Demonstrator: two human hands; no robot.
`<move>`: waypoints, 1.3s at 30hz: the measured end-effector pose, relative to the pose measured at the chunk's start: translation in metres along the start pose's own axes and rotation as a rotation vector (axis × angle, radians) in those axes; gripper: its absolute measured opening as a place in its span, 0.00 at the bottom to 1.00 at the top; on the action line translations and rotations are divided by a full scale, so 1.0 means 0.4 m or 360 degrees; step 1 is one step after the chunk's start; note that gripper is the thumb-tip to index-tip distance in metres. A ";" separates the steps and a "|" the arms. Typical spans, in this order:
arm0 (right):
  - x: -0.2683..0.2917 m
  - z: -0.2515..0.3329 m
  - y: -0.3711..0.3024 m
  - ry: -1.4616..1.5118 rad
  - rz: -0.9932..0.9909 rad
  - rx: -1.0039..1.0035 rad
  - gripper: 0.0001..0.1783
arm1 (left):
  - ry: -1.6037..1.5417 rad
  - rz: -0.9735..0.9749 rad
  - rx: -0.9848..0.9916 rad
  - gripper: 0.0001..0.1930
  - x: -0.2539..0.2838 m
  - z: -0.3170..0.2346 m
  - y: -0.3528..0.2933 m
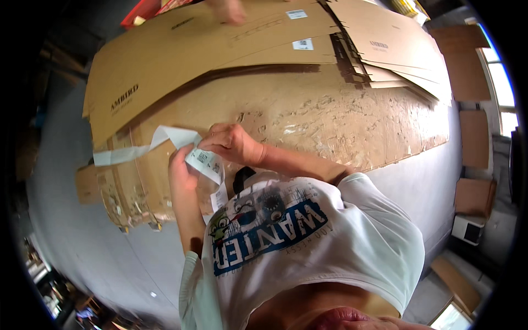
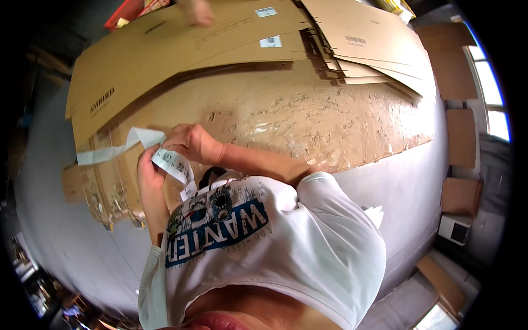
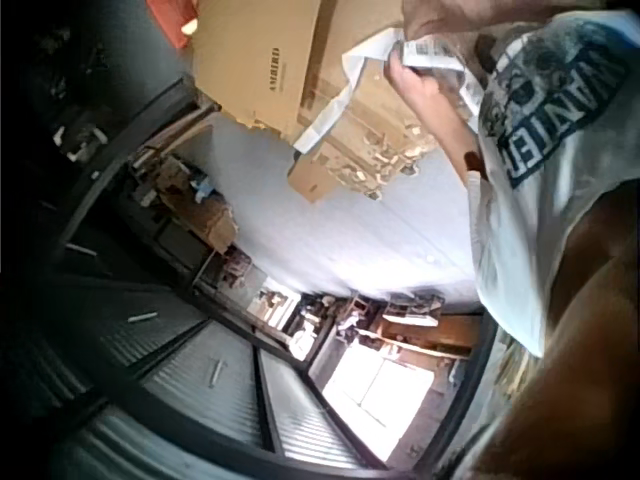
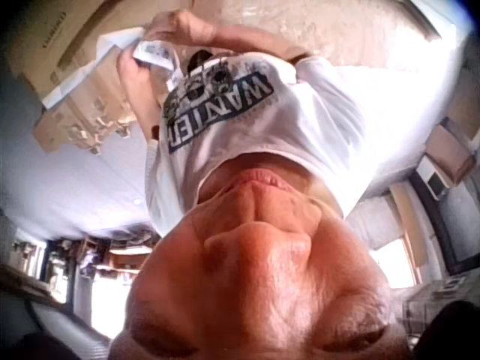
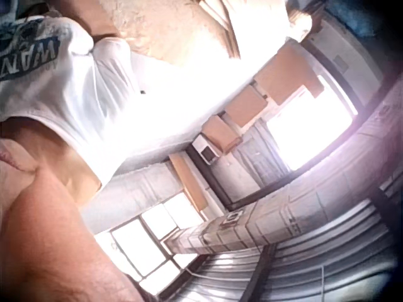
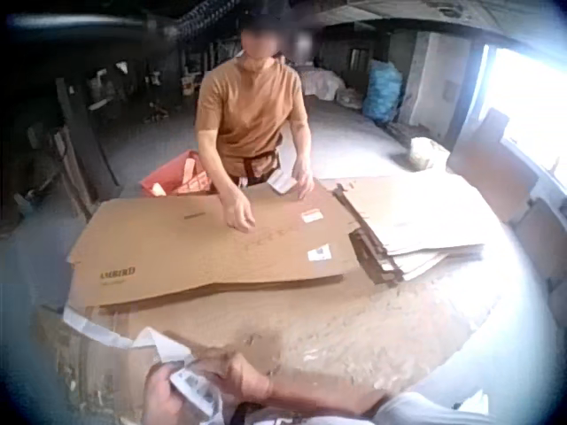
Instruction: The person stands at a workbench and repeatedly applies shipping labels to a stack of flat cardboard boxes. They peel each label from a continuous roll and press it onto the top surface of a box, then move the box to a side pile.
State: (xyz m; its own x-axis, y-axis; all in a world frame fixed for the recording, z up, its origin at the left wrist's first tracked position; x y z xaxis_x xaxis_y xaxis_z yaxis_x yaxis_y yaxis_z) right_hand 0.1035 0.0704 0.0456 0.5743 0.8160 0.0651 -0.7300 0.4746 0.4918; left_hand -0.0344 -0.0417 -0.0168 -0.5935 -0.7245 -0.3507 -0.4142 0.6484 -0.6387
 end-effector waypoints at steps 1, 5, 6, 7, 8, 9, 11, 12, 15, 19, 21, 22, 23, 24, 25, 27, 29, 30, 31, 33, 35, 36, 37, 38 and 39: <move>0.026 0.000 -0.001 0.0100 -0.0083 -0.0032 0.05 | 0.0026 0.0023 0.0026 0.10 -0.015 0.008 0.017; 0.166 0.006 0.019 0.0644 -0.0321 -0.0273 0.04 | -0.0097 0.0076 0.0002 0.11 -0.066 0.004 0.045; 0.242 0.016 0.040 0.0770 -0.0414 -0.0317 0.05 | -0.0039 -0.0108 -0.0045 0.12 -0.055 -0.013 0.050; 0.341 0.004 0.057 0.1057 -0.0638 -0.0434 0.08 | 0.0021 -0.0280 -0.0089 0.14 -0.040 -0.031 0.059; 0.458 0.025 0.078 0.0894 -0.0873 -0.0631 0.10 | 0.0047 -0.0265 -0.0107 0.14 -0.033 -0.043 0.062; 0.571 0.023 0.115 0.0428 -0.1069 -0.0347 0.11 | 0.0071 -0.0241 -0.0124 0.14 -0.026 -0.056 0.064; 0.781 -0.056 0.155 -0.0369 -0.1066 -0.0591 0.15 | 0.0116 -0.0247 -0.0081 0.14 -0.008 -0.051 0.068; 0.872 -0.113 0.162 -0.1032 -0.0874 -0.0637 0.13 | 0.0158 -0.0245 -0.0046 0.14 -0.012 -0.049 0.070; 0.933 -0.153 0.190 -0.1048 -0.0923 -0.0895 0.16 | 0.0187 -0.0272 -0.0076 0.13 -0.027 -0.021 0.091; 0.944 -0.192 0.207 -0.1063 -0.0803 -0.1062 0.13 | 0.0251 -0.0261 -0.0023 0.13 -0.035 -0.004 0.108; 0.934 -0.190 0.211 -0.0783 -0.0893 -0.1180 0.13 | 0.0304 -0.0294 -0.0048 0.12 -0.037 -0.005 0.110; 0.936 -0.203 0.210 -0.0767 -0.0896 -0.1213 0.13 | 0.0295 -0.0301 -0.0047 0.13 -0.038 -0.004 0.110; 0.947 -0.216 0.211 -0.0755 -0.0904 -0.1243 0.14 | 0.0288 -0.0302 -0.0049 0.13 -0.043 -0.007 0.113; 0.958 -0.230 0.211 -0.0743 -0.0913 -0.1272 0.14 | 0.0281 -0.0303 -0.0050 0.13 -0.048 -0.009 0.114; 0.968 -0.240 0.216 -0.0885 -0.0845 -0.1246 0.15 | 0.0275 -0.0302 -0.0054 0.13 -0.054 -0.011 0.113; 0.981 -0.255 0.226 -0.1169 -0.0701 -0.1190 0.16 | 0.0259 -0.0302 -0.0057 0.13 -0.063 -0.011 0.110; 0.983 -0.268 0.224 -0.1214 -0.0744 -0.1173 0.17 | 0.0277 -0.0291 -0.0029 0.13 -0.062 -0.008 0.112; 0.982 -0.273 0.223 -0.1236 -0.0765 -0.1166 0.17 | 0.0286 -0.0286 -0.0014 0.13 -0.061 -0.006 0.112; 0.983 -0.282 0.220 -0.1276 -0.0792 -0.1128 0.17 | 0.0285 -0.0288 -0.0011 0.13 -0.061 -0.005 0.113; 0.979 -0.291 0.216 -0.1353 -0.0844 -0.1047 0.17 | 0.0281 -0.0294 -0.0012 0.13 -0.058 -0.002 0.113; 0.972 -0.289 0.218 -0.1407 -0.0777 -0.1092 0.19 | 0.0298 -0.0295 -0.0049 0.13 -0.057 -0.002 0.114; 0.962 -0.280 0.222 -0.1431 -0.0741 -0.1114 0.20 | 0.0306 -0.0298 -0.0068 0.14 -0.054 -0.002 0.113; 0.949 -0.273 0.226 -0.1561 -0.0649 -0.1180 0.22 | 0.0307 -0.0295 -0.0068 0.14 -0.050 0.001 0.111; 0.936 -0.261 0.239 -0.1692 -0.0558 -0.1235 0.24 | 0.0305 -0.0288 -0.0078 0.14 -0.047 -0.001 0.112; 0.922 -0.250 0.244 -0.1822 -0.0465 -0.1287 0.26 | 0.0304 -0.0283 -0.0088 0.14 -0.044 -0.003 0.108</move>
State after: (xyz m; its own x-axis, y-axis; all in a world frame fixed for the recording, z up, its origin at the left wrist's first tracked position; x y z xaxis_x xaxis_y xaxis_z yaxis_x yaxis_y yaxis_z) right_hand 0.2069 0.4506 0.0306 0.4312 0.1322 0.8925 -0.3193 0.9476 0.0139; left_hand -0.0426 -0.0006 -0.0372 -0.6251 -0.7744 -0.0974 -0.5577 0.5305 -0.6384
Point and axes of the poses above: each hand's wrist, its own y-axis towards the middle knuckle, its own x-axis out of the back of the hand, z = x × y, the point moved 4 cm from there along y, towards the middle knuckle, and after that the axes turned 14 degrees about y, right-handed, at the moved point
